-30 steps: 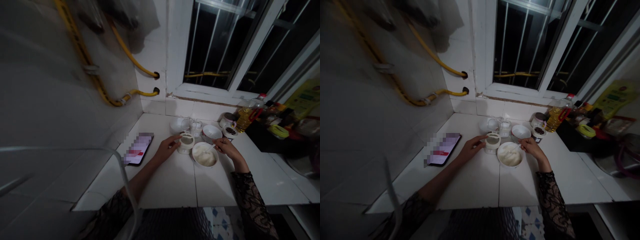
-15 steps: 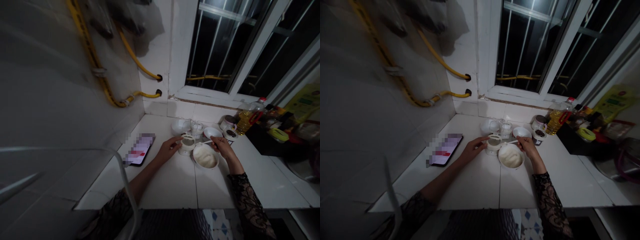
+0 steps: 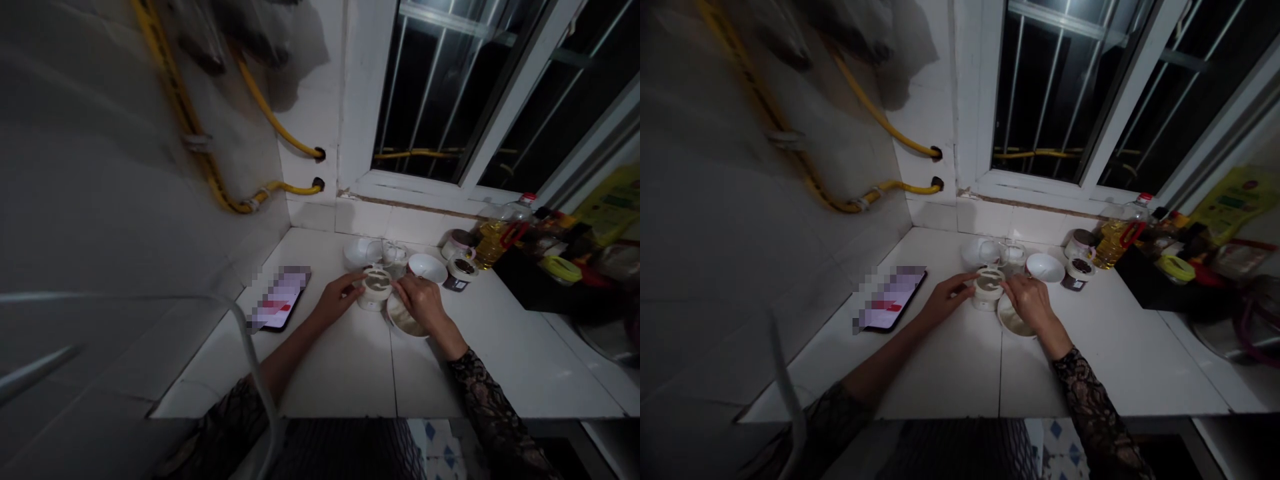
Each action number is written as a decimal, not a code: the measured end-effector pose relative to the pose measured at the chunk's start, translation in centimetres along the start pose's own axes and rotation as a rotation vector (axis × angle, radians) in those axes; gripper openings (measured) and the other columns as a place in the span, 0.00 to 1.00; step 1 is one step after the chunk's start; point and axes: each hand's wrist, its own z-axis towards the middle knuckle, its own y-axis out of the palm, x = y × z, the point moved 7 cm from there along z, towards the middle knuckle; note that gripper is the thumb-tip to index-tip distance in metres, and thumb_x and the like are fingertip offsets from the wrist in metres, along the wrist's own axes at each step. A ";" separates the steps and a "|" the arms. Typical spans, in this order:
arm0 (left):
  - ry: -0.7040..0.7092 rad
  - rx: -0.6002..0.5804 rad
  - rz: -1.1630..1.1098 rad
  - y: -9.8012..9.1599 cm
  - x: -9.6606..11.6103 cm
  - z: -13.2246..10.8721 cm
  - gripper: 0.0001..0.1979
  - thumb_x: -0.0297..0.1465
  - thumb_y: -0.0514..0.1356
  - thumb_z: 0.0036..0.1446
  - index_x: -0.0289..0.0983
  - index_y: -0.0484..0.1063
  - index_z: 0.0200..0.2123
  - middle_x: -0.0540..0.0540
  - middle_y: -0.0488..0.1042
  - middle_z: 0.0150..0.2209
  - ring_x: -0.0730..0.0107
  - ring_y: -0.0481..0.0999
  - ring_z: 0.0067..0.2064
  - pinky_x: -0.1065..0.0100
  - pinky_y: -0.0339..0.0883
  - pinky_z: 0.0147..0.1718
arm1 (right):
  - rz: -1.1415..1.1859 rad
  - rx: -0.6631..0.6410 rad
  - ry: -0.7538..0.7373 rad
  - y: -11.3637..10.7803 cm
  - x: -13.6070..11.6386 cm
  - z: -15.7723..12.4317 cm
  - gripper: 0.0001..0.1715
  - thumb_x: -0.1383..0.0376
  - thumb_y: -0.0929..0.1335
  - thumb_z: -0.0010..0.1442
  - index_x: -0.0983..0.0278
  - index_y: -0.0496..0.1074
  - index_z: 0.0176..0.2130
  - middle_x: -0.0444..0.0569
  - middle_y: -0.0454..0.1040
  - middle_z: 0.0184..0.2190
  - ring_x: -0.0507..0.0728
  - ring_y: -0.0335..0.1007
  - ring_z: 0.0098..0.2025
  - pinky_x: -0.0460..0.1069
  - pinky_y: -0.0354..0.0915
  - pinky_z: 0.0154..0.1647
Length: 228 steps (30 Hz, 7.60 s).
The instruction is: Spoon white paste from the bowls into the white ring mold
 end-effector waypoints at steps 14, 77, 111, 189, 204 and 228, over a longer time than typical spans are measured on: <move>-0.009 0.002 -0.004 0.0 -0.1 0.0 0.17 0.36 0.59 0.56 0.36 0.75 0.47 0.44 0.79 0.40 0.74 0.73 0.29 0.72 0.67 0.29 | 0.213 -0.310 0.311 -1.3 6.3 -2.2 0.23 0.56 0.60 0.58 0.63 0.57 0.17 0.40 0.54 0.14 0.48 0.48 0.19 0.45 0.45 0.21; -0.012 0.003 -0.002 0.1 -0.4 0.0 0.17 0.36 0.59 0.56 0.37 0.74 0.48 0.43 0.78 0.41 0.73 0.73 0.30 0.71 0.67 0.30 | 0.354 -0.046 0.408 -2.8 5.8 -1.5 0.28 0.49 0.59 0.62 0.61 0.56 0.18 0.40 0.54 0.15 0.49 0.49 0.20 0.46 0.48 0.21; -0.007 -0.004 0.012 0.0 -0.3 -0.1 0.17 0.36 0.59 0.56 0.37 0.75 0.47 0.44 0.79 0.41 0.74 0.72 0.29 0.73 0.66 0.28 | 0.785 -0.385 0.764 0.9 9.1 -4.1 0.28 0.44 0.66 0.47 0.62 0.59 0.15 0.37 0.53 0.10 0.44 0.41 0.13 0.45 0.38 0.15; -0.007 0.002 0.009 0.0 -0.1 -0.1 0.17 0.36 0.59 0.56 0.36 0.74 0.48 0.44 0.79 0.38 0.73 0.72 0.29 0.71 0.66 0.29 | 0.778 -0.391 0.746 1.1 9.1 -4.0 0.27 0.45 0.65 0.49 0.61 0.58 0.15 0.37 0.52 0.10 0.45 0.42 0.13 0.45 0.39 0.15; -0.021 0.005 -0.011 0.1 -0.5 0.0 0.18 0.37 0.59 0.56 0.36 0.75 0.47 0.44 0.79 0.39 0.74 0.72 0.29 0.72 0.67 0.29 | 0.939 -0.172 0.873 1.5 9.1 -3.1 0.29 0.43 0.69 0.44 0.62 0.59 0.16 0.37 0.54 0.11 0.44 0.42 0.12 0.44 0.39 0.13; -0.029 0.004 -0.011 -0.1 0.2 0.0 0.17 0.37 0.59 0.56 0.37 0.75 0.46 0.43 0.79 0.42 0.73 0.73 0.30 0.71 0.68 0.31 | 0.179 -0.053 0.346 -3.0 7.0 -2.1 0.29 0.50 0.57 0.64 0.62 0.57 0.19 0.40 0.56 0.13 0.49 0.53 0.18 0.45 0.50 0.22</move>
